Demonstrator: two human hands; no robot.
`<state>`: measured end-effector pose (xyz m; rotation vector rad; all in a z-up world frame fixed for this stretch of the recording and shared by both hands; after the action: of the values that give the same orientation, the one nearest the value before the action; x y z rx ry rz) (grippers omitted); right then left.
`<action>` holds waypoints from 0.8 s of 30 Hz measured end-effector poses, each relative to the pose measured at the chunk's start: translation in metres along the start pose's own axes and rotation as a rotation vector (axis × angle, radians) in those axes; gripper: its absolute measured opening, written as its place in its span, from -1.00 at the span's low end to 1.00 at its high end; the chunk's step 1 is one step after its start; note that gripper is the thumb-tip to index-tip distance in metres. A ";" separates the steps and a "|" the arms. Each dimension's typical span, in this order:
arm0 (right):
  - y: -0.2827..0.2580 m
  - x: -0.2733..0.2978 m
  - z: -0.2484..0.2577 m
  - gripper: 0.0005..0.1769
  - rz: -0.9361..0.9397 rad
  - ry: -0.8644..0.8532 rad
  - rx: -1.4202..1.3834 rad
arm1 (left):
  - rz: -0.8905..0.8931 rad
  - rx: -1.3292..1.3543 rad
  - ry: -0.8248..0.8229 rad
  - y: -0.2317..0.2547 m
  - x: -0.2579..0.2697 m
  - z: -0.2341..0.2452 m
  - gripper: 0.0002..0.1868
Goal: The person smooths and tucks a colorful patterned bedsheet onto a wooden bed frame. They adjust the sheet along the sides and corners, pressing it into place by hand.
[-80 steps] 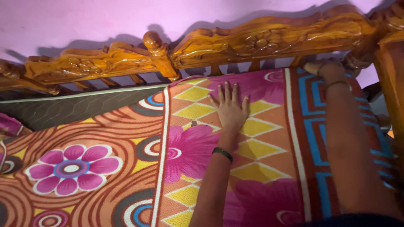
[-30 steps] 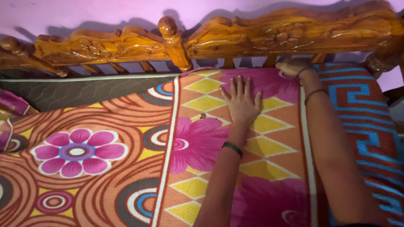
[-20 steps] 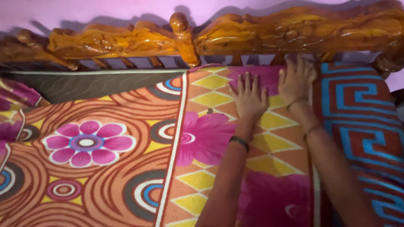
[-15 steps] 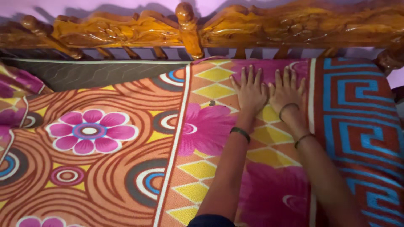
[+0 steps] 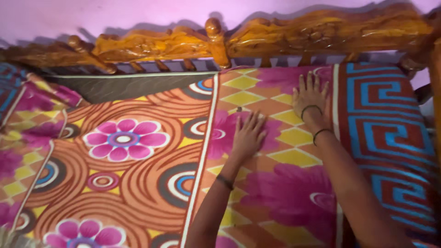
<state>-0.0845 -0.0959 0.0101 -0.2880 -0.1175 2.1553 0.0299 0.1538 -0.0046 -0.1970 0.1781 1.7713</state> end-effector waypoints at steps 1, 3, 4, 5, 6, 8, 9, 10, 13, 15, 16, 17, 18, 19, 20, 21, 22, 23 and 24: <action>0.001 0.000 -0.002 -0.27 0.005 0.010 0.006 | 0.022 0.038 0.028 -0.008 0.028 0.006 -0.30; 0.002 -0.002 -0.007 -0.28 0.023 0.026 0.024 | 0.142 0.042 0.088 -0.027 0.086 0.015 -0.29; 0.004 -0.003 -0.010 -0.28 0.033 0.030 0.033 | 0.204 0.046 0.115 -0.036 0.112 0.017 -0.28; 0.006 -0.005 -0.011 -0.28 0.040 0.026 0.016 | 0.256 0.006 0.142 -0.047 0.135 0.021 -0.27; 0.006 -0.009 -0.010 -0.27 0.049 0.022 0.002 | 0.309 -0.033 0.170 -0.057 0.159 0.026 -0.25; 0.004 -0.006 -0.009 -0.26 0.068 0.013 -0.032 | 0.395 -0.057 0.176 -0.071 0.197 0.036 -0.22; 0.004 -0.003 -0.006 -0.26 0.077 0.007 -0.052 | 0.427 -0.042 0.154 -0.076 0.210 0.042 -0.21; 0.004 0.000 -0.001 -0.25 0.086 0.001 -0.069 | 0.459 -0.024 0.134 -0.080 0.221 0.046 -0.20; -0.004 0.002 0.008 -0.24 0.029 -0.082 -0.150 | 0.511 -0.060 0.092 -0.075 0.221 0.049 -0.24; -0.030 0.009 -0.001 -0.25 -0.058 -0.122 -0.178 | 0.518 -0.078 0.115 -0.074 0.216 0.056 -0.23; -0.033 0.019 -0.007 -0.25 -0.110 -0.147 -0.187 | 0.518 -0.081 0.121 -0.071 0.216 0.057 -0.23; -0.054 0.035 -0.015 -0.23 0.069 0.012 -0.221 | 0.524 -0.069 0.109 -0.071 0.217 0.059 -0.23; -0.072 0.053 -0.018 -0.20 0.244 0.178 -0.256 | 0.529 -0.058 0.100 -0.071 0.217 0.060 -0.23; -0.090 0.074 -0.024 -0.18 0.297 0.178 -0.356 | 0.534 -0.047 0.091 -0.070 0.219 0.061 -0.23; -0.121 0.101 -0.032 -0.16 0.350 0.181 -0.456 | 0.539 -0.045 0.093 -0.069 0.220 0.062 -0.23; -0.142 0.130 -0.043 -0.18 0.321 -0.026 -0.228 | 0.543 -0.043 0.095 -0.069 0.220 0.063 -0.23; -0.165 0.156 -0.040 -0.13 0.445 0.101 -0.182 | 0.547 -0.040 0.097 -0.068 0.220 0.062 -0.23; -0.179 0.175 -0.041 -0.11 0.467 -0.026 -0.144 | 0.550 -0.046 0.092 -0.069 0.219 0.062 -0.23; -0.194 0.193 -0.044 -0.08 0.480 -0.154 -0.102 | 0.550 -0.047 0.085 -0.069 0.220 0.061 -0.23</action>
<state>-0.0227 0.1722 -0.0263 -0.2228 -0.2692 2.6537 0.0508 0.3910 0.0030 -0.2759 0.2702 2.3173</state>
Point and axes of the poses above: each hand's wrist, its own x-axis away from the middle knuckle, its own z-axis out of the back of the hand, y = z × x, the point moved 3 cm from there along -x, towards the middle knuckle, and after that the axes turned 4 degrees about -x, right-handed, at the moved point
